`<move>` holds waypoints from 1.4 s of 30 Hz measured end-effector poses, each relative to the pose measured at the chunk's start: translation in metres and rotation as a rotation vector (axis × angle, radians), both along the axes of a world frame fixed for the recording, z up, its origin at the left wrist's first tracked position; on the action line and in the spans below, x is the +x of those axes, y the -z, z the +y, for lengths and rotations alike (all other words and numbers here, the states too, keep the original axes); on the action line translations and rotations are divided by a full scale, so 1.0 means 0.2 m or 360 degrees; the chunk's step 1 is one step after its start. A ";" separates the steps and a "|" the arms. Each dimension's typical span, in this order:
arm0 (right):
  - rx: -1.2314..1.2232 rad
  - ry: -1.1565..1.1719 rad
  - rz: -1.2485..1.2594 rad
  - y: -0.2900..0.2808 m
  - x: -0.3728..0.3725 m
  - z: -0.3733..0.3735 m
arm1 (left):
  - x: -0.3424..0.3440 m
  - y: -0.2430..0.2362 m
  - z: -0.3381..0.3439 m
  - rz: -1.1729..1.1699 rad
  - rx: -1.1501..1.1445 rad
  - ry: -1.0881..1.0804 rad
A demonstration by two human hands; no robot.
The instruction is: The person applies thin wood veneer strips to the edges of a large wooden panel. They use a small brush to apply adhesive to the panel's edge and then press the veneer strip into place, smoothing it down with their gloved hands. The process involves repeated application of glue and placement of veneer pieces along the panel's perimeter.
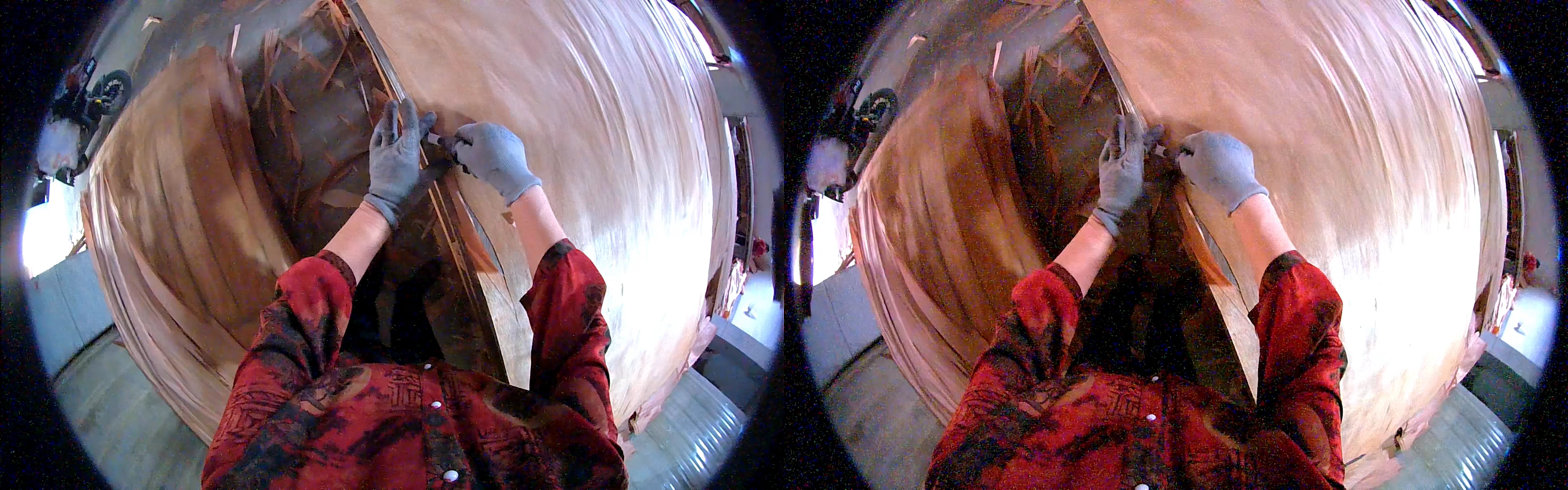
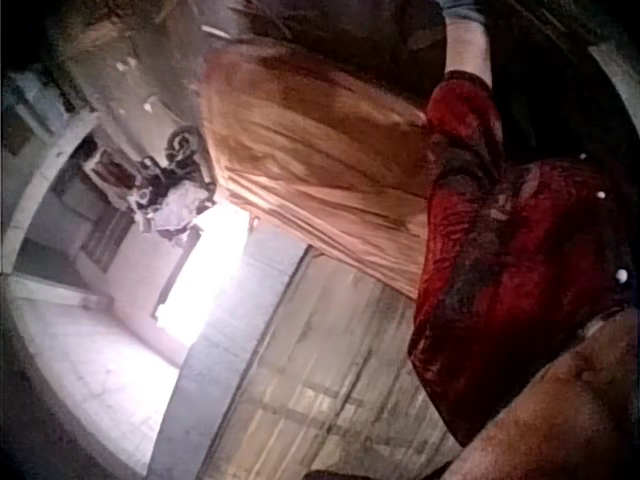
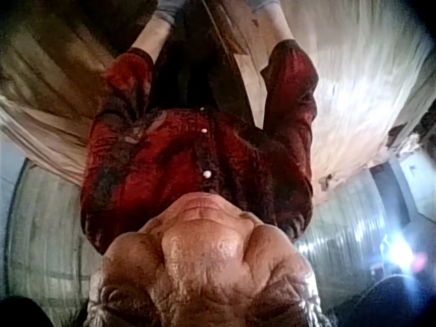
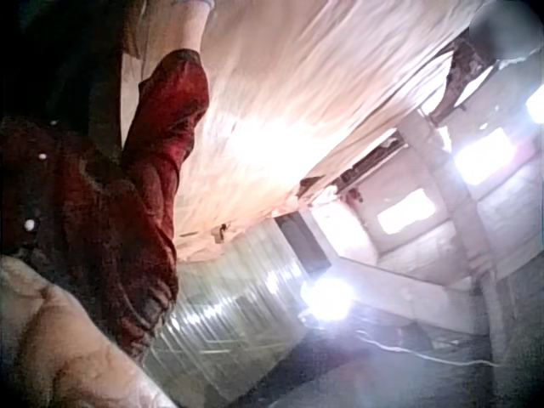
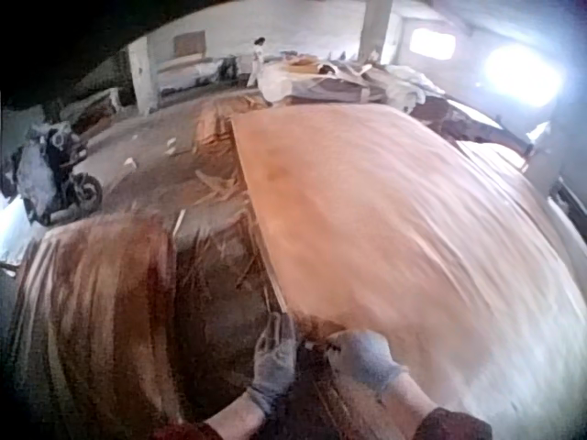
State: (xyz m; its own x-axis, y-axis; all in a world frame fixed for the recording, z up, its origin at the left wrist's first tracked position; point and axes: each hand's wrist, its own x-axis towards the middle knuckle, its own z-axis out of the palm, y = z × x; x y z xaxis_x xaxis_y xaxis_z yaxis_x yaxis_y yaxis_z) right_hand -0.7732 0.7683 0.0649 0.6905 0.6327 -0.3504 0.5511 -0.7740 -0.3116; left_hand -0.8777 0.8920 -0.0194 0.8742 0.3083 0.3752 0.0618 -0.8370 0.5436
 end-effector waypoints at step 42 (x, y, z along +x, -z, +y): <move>0.2188 0.1770 -0.0497 -0.47 -0.49 -1.48 | 0.03 -0.01 -0.04 0.0153 0.0689 0.0292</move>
State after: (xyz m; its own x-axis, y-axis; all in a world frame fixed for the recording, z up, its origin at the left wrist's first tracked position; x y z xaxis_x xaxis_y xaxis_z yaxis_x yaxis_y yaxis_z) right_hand -0.8710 0.4732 0.1585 0.8827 -0.4314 0.1861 0.1645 -0.0873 -0.9825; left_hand -0.8718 0.8833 -0.0168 0.9366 -0.0209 0.3498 -0.0750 -0.9871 0.1416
